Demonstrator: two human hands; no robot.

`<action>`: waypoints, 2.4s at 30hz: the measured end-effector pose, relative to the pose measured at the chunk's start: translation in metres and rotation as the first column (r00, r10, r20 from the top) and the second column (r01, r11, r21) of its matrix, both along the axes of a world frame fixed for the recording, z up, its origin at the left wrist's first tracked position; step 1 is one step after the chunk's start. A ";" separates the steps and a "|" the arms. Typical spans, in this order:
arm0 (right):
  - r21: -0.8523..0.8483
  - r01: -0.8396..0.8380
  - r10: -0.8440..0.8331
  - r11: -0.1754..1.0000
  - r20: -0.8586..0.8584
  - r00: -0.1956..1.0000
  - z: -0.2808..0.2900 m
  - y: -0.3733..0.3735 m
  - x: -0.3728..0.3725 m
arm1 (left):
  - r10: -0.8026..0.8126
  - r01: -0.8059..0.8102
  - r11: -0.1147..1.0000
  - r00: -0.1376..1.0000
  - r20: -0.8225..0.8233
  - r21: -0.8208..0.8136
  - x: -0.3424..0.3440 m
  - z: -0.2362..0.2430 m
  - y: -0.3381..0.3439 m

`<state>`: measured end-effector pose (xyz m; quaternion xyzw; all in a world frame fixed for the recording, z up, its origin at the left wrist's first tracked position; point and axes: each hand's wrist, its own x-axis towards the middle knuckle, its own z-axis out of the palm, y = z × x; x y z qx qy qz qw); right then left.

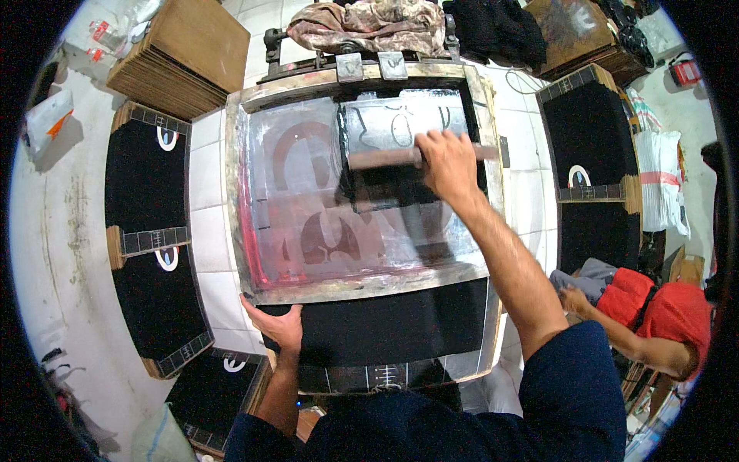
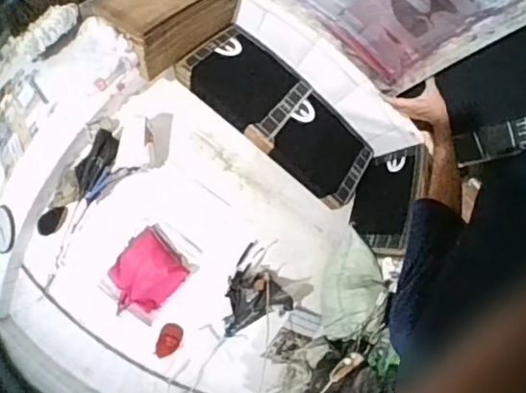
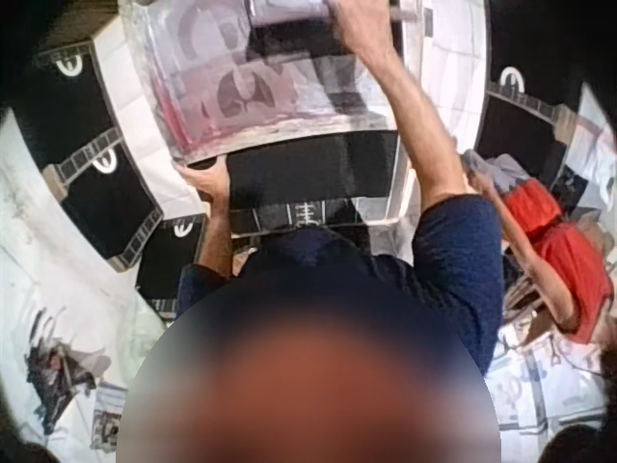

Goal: The person repeatedly aligns a screen printing frame over a black t-shirt and uses a squeegee to pull ink across the mesh, imprinting a logo. The person lifts the frame after each pass to reveal the printed design and repeats the process on multiple shirts.

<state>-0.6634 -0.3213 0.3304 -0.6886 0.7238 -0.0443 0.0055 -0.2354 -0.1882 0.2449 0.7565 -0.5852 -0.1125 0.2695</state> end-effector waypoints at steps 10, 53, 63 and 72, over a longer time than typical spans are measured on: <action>-0.291 -0.031 0.025 0.956 -0.024 0.999 -0.022 -0.112 -0.039 | -0.058 0.058 0.996 0.998 -0.001 -0.065 0.002 -0.005 -0.001; -0.022 -0.039 0.042 0.999 0.188 0.981 0.006 0.019 -0.015 | -0.047 0.071 0.997 0.841 -0.540 0.025 0.010 0.035 -0.013; 0.084 -0.049 0.052 0.995 -0.031 0.998 -0.005 -0.173 -0.082 | -0.012 0.049 0.998 0.817 -0.576 0.049 0.002 0.044 -0.012; -0.470 0.233 -0.105 0.851 0.284 0.953 -0.017 0.063 -0.004 | -0.086 0.092 0.996 0.837 -0.541 -0.015 0.004 0.040 -0.014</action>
